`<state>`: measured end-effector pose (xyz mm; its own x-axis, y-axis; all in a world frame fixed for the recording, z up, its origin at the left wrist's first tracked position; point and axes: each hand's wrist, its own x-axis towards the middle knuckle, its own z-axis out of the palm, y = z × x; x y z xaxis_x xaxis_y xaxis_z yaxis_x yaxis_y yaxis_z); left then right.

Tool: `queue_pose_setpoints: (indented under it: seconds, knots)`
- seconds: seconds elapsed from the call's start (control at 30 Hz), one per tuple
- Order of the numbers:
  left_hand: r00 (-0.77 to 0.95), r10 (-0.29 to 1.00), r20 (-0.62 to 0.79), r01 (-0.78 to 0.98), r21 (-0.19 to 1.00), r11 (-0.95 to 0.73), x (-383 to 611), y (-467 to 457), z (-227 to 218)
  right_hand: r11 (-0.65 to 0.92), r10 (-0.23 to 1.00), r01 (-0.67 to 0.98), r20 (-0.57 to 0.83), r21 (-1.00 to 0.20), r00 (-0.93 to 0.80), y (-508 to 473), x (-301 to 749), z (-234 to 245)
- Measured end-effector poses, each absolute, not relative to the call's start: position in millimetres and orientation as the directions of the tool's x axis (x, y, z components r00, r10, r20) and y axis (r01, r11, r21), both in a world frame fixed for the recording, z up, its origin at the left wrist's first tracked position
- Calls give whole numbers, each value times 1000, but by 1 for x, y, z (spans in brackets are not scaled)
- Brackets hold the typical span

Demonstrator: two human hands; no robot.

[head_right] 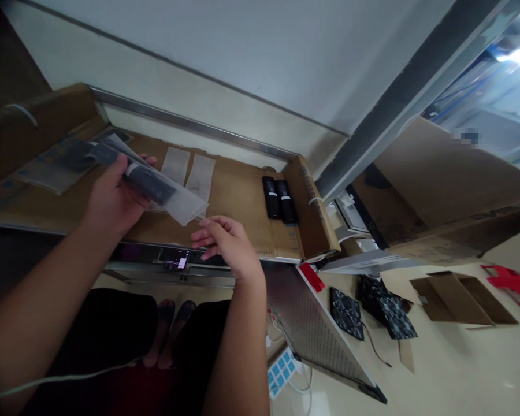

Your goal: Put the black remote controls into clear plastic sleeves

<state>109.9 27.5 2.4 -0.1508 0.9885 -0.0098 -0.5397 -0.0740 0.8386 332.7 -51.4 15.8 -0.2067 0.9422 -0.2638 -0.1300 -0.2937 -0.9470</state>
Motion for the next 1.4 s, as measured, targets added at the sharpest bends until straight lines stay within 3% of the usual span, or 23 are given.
queue_pose_setpoints:
  seconds: [0.2,0.43,0.9,1.07,1.17,1.3,1.4]
  knots:
    - [-138,990,20,-581,808,-97,111,26,3,-313,934,-230,-254,-922,-251,-50,315,14]
    - [-102,991,84,-614,779,-129,112,20,5,-432,871,-157,-366,-888,-329,-48,298,11]
    - [-113,989,96,-528,838,-142,110,19,5,-422,865,-143,-350,-895,-360,-52,313,13]
    - [-128,990,50,-588,800,-117,110,20,6,-378,851,-96,-305,-921,-427,-56,321,17]
    - [-146,989,5,-649,754,-99,111,24,4,-316,907,-111,-266,-942,-326,-55,335,19]
    - [-112,994,-13,-644,762,-62,116,28,-2,-173,984,-233,-180,-957,6,-50,345,18]
    - [-39,999,23,-582,812,-42,121,26,-4,-153,986,-229,-163,-961,26,-49,339,15]
